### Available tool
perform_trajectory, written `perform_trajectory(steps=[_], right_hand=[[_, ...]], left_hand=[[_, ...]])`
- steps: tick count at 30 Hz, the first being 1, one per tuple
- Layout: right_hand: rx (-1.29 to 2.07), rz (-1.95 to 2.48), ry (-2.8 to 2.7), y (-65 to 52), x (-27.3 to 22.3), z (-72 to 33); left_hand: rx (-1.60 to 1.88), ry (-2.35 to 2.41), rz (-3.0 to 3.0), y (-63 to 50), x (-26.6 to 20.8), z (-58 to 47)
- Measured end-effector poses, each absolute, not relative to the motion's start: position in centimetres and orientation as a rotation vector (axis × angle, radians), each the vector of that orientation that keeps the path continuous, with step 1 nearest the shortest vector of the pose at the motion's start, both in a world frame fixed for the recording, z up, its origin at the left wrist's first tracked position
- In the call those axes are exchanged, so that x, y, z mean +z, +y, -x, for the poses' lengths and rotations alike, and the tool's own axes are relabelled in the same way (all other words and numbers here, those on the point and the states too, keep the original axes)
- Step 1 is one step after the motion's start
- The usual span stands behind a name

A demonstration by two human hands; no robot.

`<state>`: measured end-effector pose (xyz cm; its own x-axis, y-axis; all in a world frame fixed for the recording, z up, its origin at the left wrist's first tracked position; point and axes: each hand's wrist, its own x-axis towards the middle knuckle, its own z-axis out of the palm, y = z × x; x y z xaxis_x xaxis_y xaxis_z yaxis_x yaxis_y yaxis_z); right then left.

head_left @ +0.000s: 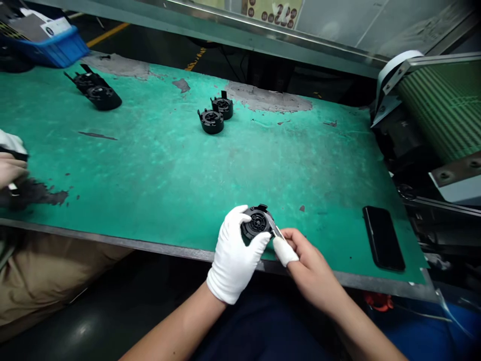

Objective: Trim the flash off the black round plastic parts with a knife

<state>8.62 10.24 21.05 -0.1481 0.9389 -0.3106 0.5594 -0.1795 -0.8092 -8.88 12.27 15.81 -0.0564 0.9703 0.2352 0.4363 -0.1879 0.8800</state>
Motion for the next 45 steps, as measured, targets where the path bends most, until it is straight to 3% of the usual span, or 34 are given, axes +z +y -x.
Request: perform_trajectory(steps=[4, 8, 21, 45], right_hand=[[1.115, 1.752, -1.548, 12.3, 19.2, -8.3], [0.967, 1.732, -1.804, 14.7, 20.3, -11.1], [0.673, 1.688, -2.557, 15.2, 22.6, -14.8], [0.536, 1.551, -2.677, 16.3, 22.8, -16.0]], left_hand=[[1.075, 1.488, -1.823, 8.9, 16.6, 8.7], [0.857, 1.470, -1.983, 6.3, 17.2, 8.9], [1.013, 1.411, -1.948, 13.2, 15.9, 8.1], [1.061, 1.346, -2.030, 13.6, 16.1, 7.9]])
